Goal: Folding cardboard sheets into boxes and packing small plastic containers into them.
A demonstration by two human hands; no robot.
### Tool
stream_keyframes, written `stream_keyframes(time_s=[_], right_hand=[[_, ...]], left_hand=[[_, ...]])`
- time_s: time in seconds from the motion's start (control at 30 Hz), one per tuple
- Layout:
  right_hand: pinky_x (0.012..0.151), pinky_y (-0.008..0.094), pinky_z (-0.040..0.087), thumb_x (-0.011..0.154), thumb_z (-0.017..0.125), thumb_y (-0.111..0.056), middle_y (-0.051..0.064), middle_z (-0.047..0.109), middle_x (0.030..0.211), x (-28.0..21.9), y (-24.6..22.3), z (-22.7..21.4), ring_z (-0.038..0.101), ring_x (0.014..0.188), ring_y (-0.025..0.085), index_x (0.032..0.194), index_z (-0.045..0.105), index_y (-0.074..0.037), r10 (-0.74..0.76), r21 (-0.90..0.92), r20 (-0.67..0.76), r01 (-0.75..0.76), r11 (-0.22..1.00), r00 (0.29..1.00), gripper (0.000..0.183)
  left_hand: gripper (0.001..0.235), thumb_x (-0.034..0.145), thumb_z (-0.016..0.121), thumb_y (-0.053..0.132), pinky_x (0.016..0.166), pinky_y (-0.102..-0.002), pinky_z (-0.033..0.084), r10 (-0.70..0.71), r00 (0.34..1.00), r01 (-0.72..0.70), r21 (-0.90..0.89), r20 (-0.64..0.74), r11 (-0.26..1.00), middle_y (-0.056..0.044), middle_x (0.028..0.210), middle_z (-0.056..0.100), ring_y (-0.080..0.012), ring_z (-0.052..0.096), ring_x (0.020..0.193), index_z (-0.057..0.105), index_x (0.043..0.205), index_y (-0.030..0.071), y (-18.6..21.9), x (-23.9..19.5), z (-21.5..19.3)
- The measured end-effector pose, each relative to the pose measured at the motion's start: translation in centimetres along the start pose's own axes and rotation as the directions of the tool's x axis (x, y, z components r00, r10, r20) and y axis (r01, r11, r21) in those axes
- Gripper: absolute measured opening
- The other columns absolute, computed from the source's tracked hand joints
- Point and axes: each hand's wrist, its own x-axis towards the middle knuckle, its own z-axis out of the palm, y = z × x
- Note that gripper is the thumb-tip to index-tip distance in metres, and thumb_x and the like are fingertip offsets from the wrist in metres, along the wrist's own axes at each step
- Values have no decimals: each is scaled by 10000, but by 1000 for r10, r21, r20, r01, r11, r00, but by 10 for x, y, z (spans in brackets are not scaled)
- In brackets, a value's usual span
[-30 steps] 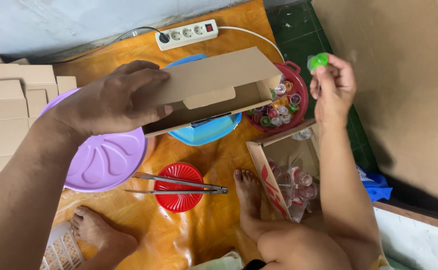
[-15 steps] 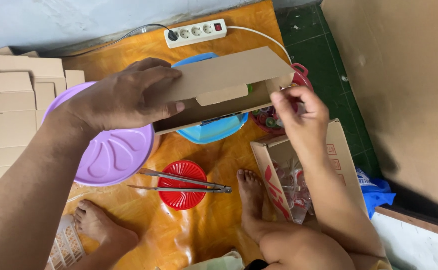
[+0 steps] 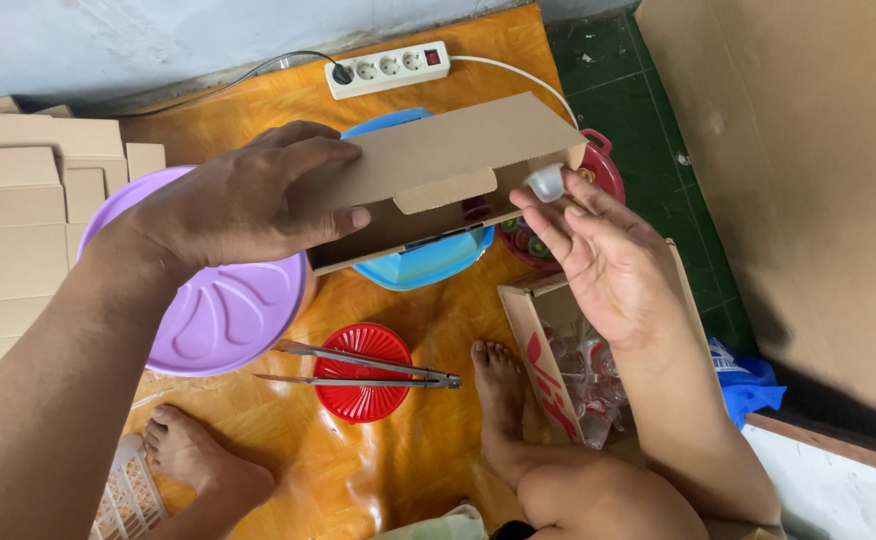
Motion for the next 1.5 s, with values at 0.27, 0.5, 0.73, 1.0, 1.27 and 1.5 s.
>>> stream_keyframes(time_s=[0.27,0.5,0.73,1.0,1.27,1.5], right_hand=[[1131,405,477,930,459,116,188,583,1397,-7,11,21,582,1303,297,1342,533,45,-287,-754,300,411,513,910,424],[968,452,417,941,599,-63,143,627,1001,25,26,19,586,987,328,999,696,-6,-158,-701,637,481,-527,754,127],[1008,536,500,1035,513,-185,293,599,1294,34,35,27,588,1217,471,1249,635,105,-108,-724,534,388,-571,839,380],[884,547,520,1027,507,-249,146,625,1383,30,73,56,690,1037,377,1488,495,-179,170,-665,650,662,-346,741,466],[1023,594,379,1055,388,-510,264,721,1062,51,86,46,651,1004,469,1259,660,-36,97,-744,466,448,-496,880,584],[1040,597,371,1064,479,-439,215,761,952,52,81,40,692,881,390,1119,763,0,-83,-698,588,452,-556,805,526]], left_hand=[[679,864,661,565,982,-431,497,-34,999,34,-13,7,999,-107,1435,553,-325,628,1154,594,1372,120,3,0,-1],[670,869,672,548,984,-422,497,-28,1000,28,-17,-1,999,-107,1424,559,-315,628,1156,596,1365,104,3,-1,0],[681,870,672,552,1008,-423,486,-25,1000,25,-10,3,1000,-102,1427,560,-314,622,1169,584,1383,113,1,-2,0],[646,872,678,547,952,-408,518,-20,999,20,-1,-29,1000,-97,1423,567,-311,645,1125,609,1359,128,2,-2,1],[624,874,706,491,942,-397,516,15,999,-16,-14,-41,1000,-110,1401,585,-297,655,1098,607,1353,103,0,-2,1],[663,868,676,529,981,-388,498,-54,999,54,-26,6,998,-90,1436,565,-284,659,1109,602,1371,104,8,-2,-3]])
